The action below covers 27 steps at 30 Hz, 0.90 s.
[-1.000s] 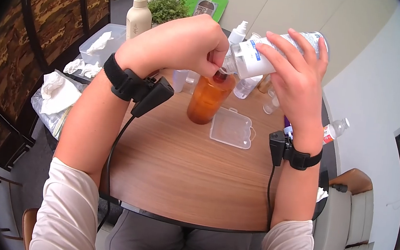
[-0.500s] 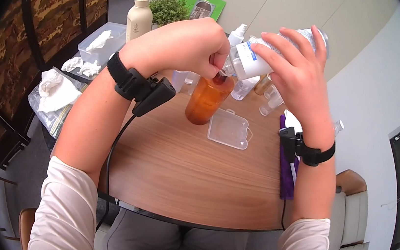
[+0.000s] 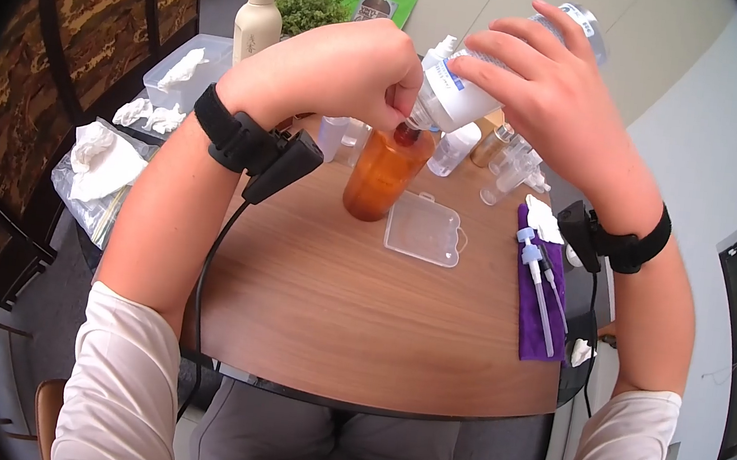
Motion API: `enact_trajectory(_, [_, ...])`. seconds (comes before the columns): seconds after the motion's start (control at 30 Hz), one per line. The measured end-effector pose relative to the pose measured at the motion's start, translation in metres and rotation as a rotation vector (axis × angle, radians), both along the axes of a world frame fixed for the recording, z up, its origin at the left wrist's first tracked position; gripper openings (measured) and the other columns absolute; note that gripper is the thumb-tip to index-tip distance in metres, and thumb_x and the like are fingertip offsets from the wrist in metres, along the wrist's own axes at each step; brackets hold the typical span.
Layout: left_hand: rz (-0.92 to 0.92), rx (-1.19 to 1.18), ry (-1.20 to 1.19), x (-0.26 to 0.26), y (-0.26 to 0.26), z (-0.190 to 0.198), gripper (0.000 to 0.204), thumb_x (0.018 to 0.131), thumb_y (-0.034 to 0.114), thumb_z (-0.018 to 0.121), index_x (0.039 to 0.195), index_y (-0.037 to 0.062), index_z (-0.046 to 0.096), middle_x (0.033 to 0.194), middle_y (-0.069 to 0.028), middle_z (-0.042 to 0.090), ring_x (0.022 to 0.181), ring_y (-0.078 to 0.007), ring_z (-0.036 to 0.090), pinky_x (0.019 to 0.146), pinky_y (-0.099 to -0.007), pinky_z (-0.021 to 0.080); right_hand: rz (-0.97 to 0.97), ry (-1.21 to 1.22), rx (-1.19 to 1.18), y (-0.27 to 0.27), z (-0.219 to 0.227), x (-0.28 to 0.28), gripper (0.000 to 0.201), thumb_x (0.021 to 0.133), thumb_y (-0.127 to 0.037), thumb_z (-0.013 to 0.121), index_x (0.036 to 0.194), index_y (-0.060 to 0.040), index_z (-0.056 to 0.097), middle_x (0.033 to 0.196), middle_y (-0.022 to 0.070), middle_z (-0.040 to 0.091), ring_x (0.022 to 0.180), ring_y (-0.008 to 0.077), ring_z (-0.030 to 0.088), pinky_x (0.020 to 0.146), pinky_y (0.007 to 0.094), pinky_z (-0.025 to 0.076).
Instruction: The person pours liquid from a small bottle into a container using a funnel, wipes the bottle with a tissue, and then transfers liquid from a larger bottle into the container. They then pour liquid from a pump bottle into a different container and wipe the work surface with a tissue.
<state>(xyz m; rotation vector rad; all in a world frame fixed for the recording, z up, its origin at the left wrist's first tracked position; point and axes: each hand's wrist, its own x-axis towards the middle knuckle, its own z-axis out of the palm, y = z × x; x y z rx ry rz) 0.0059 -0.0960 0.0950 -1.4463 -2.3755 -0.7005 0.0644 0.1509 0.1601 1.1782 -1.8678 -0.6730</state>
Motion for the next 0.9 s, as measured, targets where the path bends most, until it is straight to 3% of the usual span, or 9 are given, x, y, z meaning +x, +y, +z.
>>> enact_trajectory(0.07, [-0.008,-0.004,0.018,-0.002,-0.001,-0.001,0.011,0.077,0.004,0.082,0.085,-0.0026,0.077,0.073,-0.0137,0.074,0.066,-0.0229,0.071,0.065,-0.0325,0.057,-0.010,-0.029,0.018,-0.001,0.002,-0.001,0.048,0.074,-0.001,0.081,0.118,-0.0191,0.073,0.120,0.0003,0.073,0.119,0.0246,0.066,0.119,0.0533,0.043])
enact_trajectory(0.13, [0.006,0.001,-0.013,-0.002,-0.002,-0.001,0.011,0.078,0.004,0.082,0.085,-0.0026,0.078,0.073,-0.0136,0.074,0.066,-0.0226,0.071,0.065,-0.0322,0.057,0.022,0.013,0.056,-0.001,0.004,-0.004,0.031,0.083,-0.009,0.073,0.113,-0.0165,0.074,0.114,-0.0003,0.073,0.118,0.0232,0.066,0.115,0.0479,0.046])
enact_trajectory(0.77, [0.134,-0.071,-0.093,-0.001,-0.006,0.000,0.025,0.086,0.021,0.081,0.093,-0.0028,0.080,0.077,-0.0163,0.076,0.069,-0.0264,0.073,0.067,-0.0355,0.058,0.010,-0.014,0.127,-0.007,0.013,-0.003,0.032,0.082,-0.009,0.073,0.113,-0.0157,0.074,0.115,-0.0002,0.073,0.118,0.0230,0.066,0.108,0.0408,0.049])
enact_trajectory(0.83, [0.146,-0.085,-0.102,-0.002,-0.006,-0.002,0.025,0.088,0.022,0.079,0.093,-0.0024,0.080,0.078,-0.0165,0.076,0.068,-0.0279,0.072,0.068,-0.0363,0.058,0.003,-0.079,0.120,-0.009,0.015,-0.003,0.053,0.070,0.002,0.082,0.119,-0.0161,0.073,0.123,0.0026,0.072,0.119,0.0270,0.064,0.109,0.0451,0.049])
enact_trajectory(0.9, [0.153,-0.093,-0.123,-0.003,-0.006,-0.002,0.025,0.088,0.022,0.079,0.093,-0.0021,0.081,0.078,-0.0167,0.076,0.068,-0.0283,0.072,0.067,-0.0367,0.058,-0.004,-0.073,0.149,-0.017,0.018,0.002,0.053,0.069,0.003,0.082,0.118,-0.0160,0.073,0.122,0.0023,0.072,0.119,0.0267,0.064,0.109,0.0443,0.049])
